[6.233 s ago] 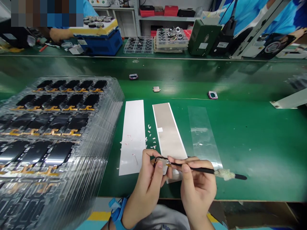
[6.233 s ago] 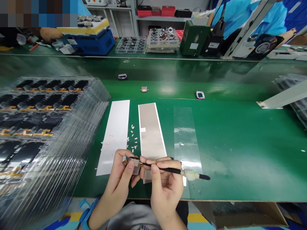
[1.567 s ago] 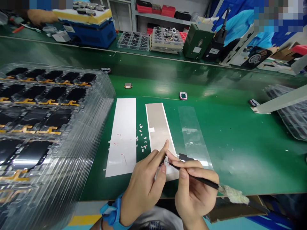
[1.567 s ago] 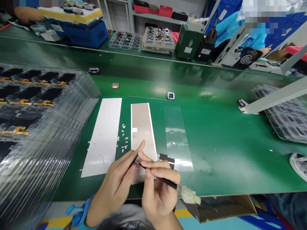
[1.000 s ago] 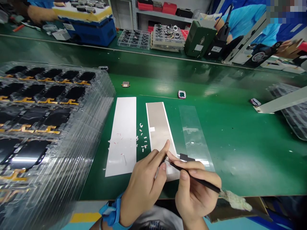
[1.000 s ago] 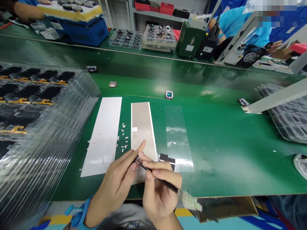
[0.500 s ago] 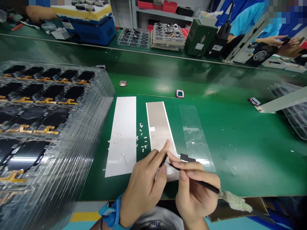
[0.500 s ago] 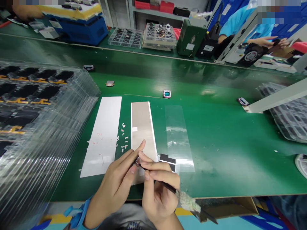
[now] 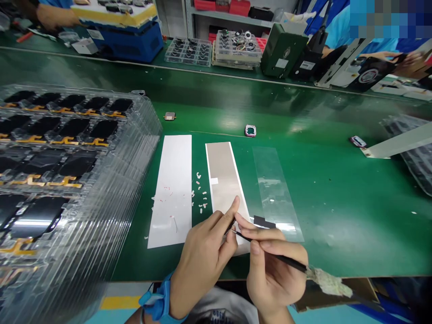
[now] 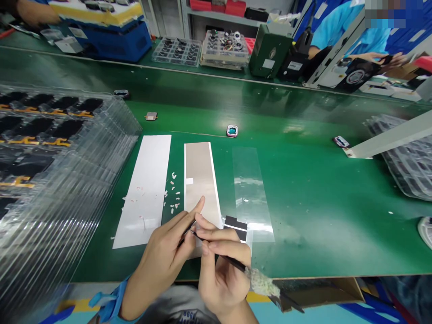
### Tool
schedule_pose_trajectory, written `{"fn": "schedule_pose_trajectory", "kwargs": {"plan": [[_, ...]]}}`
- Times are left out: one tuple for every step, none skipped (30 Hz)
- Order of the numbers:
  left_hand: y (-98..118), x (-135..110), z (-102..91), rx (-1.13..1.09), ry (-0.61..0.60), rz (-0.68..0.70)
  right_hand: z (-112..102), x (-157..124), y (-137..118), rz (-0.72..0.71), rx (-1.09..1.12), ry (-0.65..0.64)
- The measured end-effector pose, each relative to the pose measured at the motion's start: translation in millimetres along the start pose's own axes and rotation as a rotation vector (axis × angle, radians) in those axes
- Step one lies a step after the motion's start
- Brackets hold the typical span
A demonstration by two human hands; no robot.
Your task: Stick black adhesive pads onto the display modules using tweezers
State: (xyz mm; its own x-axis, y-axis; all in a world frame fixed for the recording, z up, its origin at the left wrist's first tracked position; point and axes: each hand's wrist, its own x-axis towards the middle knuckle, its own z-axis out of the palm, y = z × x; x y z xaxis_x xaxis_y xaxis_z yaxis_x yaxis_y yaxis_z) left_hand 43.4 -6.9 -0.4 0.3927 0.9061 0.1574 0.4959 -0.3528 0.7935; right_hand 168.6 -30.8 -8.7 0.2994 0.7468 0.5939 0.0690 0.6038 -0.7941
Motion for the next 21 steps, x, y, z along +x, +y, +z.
{"fn": "schedule_pose_trajectory", "kwargs": {"plan": [[-0.2,-0.1,-0.1,-0.002,-0.002,-0.002,-0.3,-0.4,0.3,0.000,-0.005,0.004],[-0.4,-0.2,-0.1,-0.004,-0.004,-0.003,-0.4,-0.9,0.5,0.001,-0.009,0.011],[-0.6,-0.1,-0.1,-0.005,-0.006,-0.005,-0.1,-1.4,0.6,0.006,-0.013,0.014],[-0.7,0.2,-0.1,-0.007,-0.008,-0.007,0.6,-1.9,0.6,0.012,-0.017,0.016],[-0.9,0.5,0.1,-0.011,-0.010,-0.011,1.5,-2.2,0.6,0.017,-0.021,0.015],[-1.1,0.8,0.3,-0.016,-0.014,-0.015,2.5,-2.4,0.5,0.023,-0.023,0.012],[-1.1,1.0,0.4,-0.026,-0.018,-0.020,3.2,-2.1,0.3,0.026,-0.025,0.017],[-1.1,0.9,0.4,-0.043,-0.020,-0.022,3.3,-1.4,0.1,0.027,-0.026,0.031],[-0.7,0.4,0.2,-0.070,-0.021,-0.023,2.5,0.1,-0.1,0.028,-0.022,0.055],[-0.1,-0.4,-0.5,-0.109,-0.020,-0.030,0.4,2.4,-0.6,0.032,-0.017,0.085],[0.9,-1.6,-1.7,-0.158,-0.022,-0.048,-2.9,5.4,-1.3,0.043,-0.020,0.110],[2.2,-3.0,-3.4,-0.218,-0.026,-0.074,-7.4,9.2,-2.4,0.063,-0.042,0.118],[3.9,-4.4,-5.7,-0.280,-0.031,-0.107,-12.6,13.5,-4.0,0.090,-0.087,0.095],[5.8,-5.5,-8.5,-0.338,-0.034,-0.137,-17.7,18.1,-6.1,0.124,-0.150,0.030],[7.7,-6.2,-11.5,-0.387,-0.039,-0.159,-22.2,22.9,-8.7,0.159,-0.219,-0.067],[9.6,-6.2,-14.6,-0.423,-0.041,-0.168,-25.2,27.8,-11.6,0.192,-0.278,-0.186],[11.2,-5.4,-17.5,-0.446,-0.044,-0.167,-26.5,32.8,-14.4,0.225,-0.313,-0.307],[12.5,-4.0,-20.0,-0.458,-0.049,-0.165,-25.9,38.3,-16.5,0.249,-0.325,-0.413],[13.5,-2.2,-22.1,-0.460,-0.055,-0.171,-23.7,44.8,-17.3,0.267,-0.321,-0.502],[14.1,-0.4,-24.0,-0.453,-0.055,-0.183,-20.7,52.8,-16.1,0.282,-0.316,-0.574],[14.4,0.9,-26.0,-0.438,-0.040,-0.197,-17.6,63.2,-12.3,0.306,-0.338,-0.617]]}}
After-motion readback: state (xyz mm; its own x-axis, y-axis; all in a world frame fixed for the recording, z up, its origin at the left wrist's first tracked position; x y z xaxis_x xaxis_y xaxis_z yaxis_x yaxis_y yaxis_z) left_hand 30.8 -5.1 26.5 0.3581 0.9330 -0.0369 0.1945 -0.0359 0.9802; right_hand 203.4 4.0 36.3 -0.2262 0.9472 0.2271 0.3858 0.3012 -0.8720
